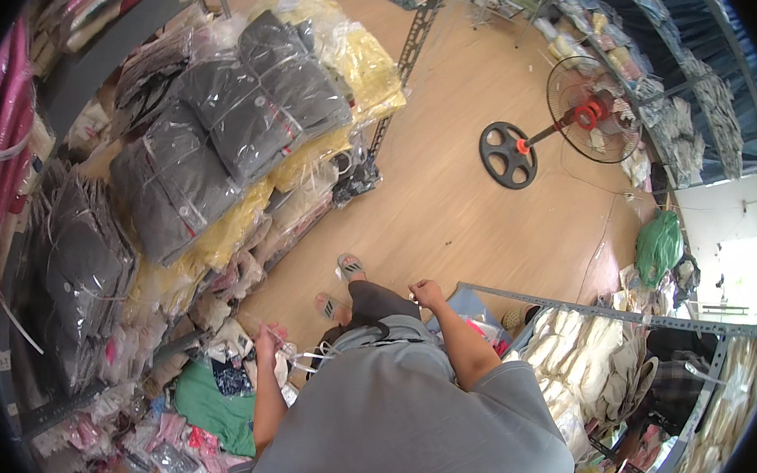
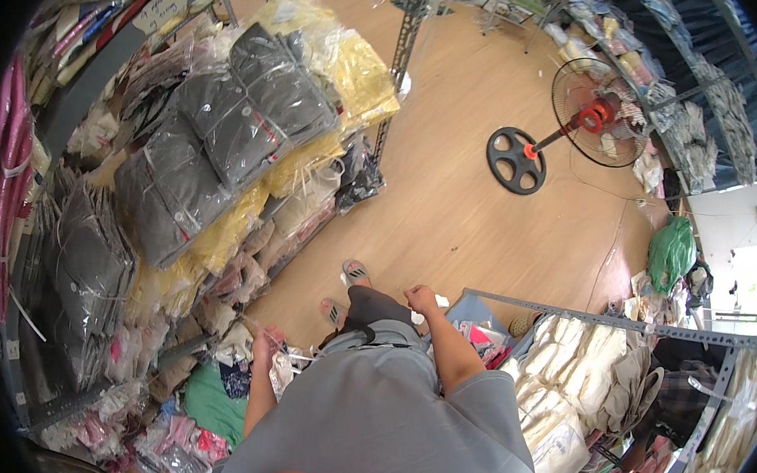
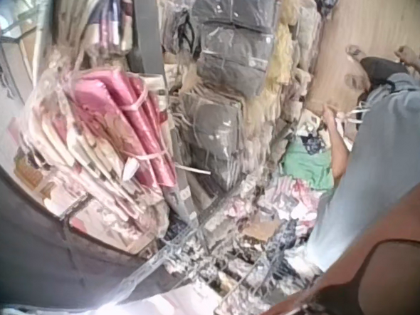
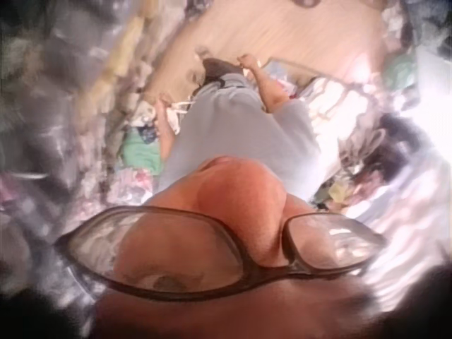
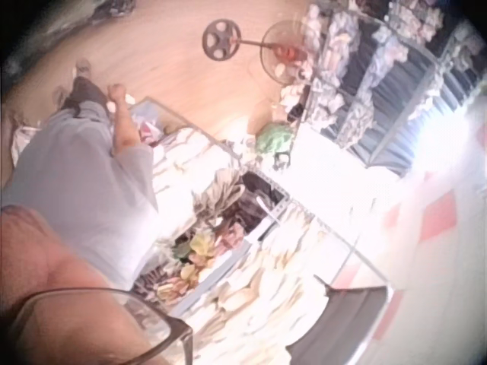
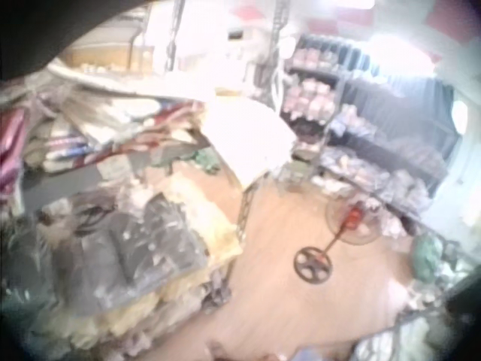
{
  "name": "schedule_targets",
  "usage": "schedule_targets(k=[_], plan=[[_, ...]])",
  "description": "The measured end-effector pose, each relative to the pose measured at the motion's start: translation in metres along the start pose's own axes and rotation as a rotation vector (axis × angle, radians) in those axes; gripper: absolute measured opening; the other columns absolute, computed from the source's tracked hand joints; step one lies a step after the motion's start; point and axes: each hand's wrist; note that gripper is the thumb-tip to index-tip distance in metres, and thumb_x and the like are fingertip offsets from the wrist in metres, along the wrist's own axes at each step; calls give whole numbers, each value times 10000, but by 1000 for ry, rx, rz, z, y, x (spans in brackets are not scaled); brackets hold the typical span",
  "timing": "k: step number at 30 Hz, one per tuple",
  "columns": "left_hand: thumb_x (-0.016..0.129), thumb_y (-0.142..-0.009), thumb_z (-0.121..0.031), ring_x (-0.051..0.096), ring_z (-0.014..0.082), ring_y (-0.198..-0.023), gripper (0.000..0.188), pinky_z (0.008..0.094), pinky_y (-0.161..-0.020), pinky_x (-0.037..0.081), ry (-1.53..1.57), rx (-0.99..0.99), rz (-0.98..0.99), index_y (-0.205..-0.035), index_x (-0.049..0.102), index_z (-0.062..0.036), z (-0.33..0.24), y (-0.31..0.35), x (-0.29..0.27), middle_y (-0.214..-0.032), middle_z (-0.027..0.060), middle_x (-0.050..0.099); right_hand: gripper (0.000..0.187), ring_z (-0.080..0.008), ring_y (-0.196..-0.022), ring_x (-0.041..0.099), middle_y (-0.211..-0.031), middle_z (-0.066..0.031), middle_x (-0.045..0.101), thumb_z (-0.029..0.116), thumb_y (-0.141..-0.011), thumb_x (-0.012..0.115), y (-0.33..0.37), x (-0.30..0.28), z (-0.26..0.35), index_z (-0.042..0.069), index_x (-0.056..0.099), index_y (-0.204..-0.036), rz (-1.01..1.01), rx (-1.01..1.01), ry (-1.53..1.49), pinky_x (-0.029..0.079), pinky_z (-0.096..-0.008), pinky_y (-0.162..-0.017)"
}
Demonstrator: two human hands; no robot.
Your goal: The person walks through a cluttered aisle and picks up a packaged garment from a shelf. They inspect the package and place it back on the shelf.
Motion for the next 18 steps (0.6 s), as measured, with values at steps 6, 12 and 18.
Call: schedule_targets(k=[6,12,18], plan=[[379,-924,-702,590,234,-922,717,438,-857,442,244,-147,101,-1263,542,-92,54,22,-30,-1030,102,637,291,-183,-532,634,-660,-109,678,295,-833,644,-18,-20,8,9,696,-849,-166,-99,-30,521,-333,-531],[463,-941,-545,572,238,-908,467,429,-788,443,-204,-106,12,-1152,512,-131,68,34,-26,-1043,74,592,423,-305,-706,678,-766,-193,692,414,-827,582,-36,-54,31,14,715,-856,-222,-68,-29,539,-412,-691],[464,-940,-616,531,210,-542,537,331,-442,390,403,-50,-200,-746,476,-115,37,15,50,-684,88,561,359,-329,-755,695,-784,-194,703,361,-819,586,-86,-107,-9,34,731,-848,-133,-78,30,536,-431,-713]])
Point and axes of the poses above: each hand's wrist, its own y-axis away from the middle knuckle, its own x-axis out of the palm, z = x × y
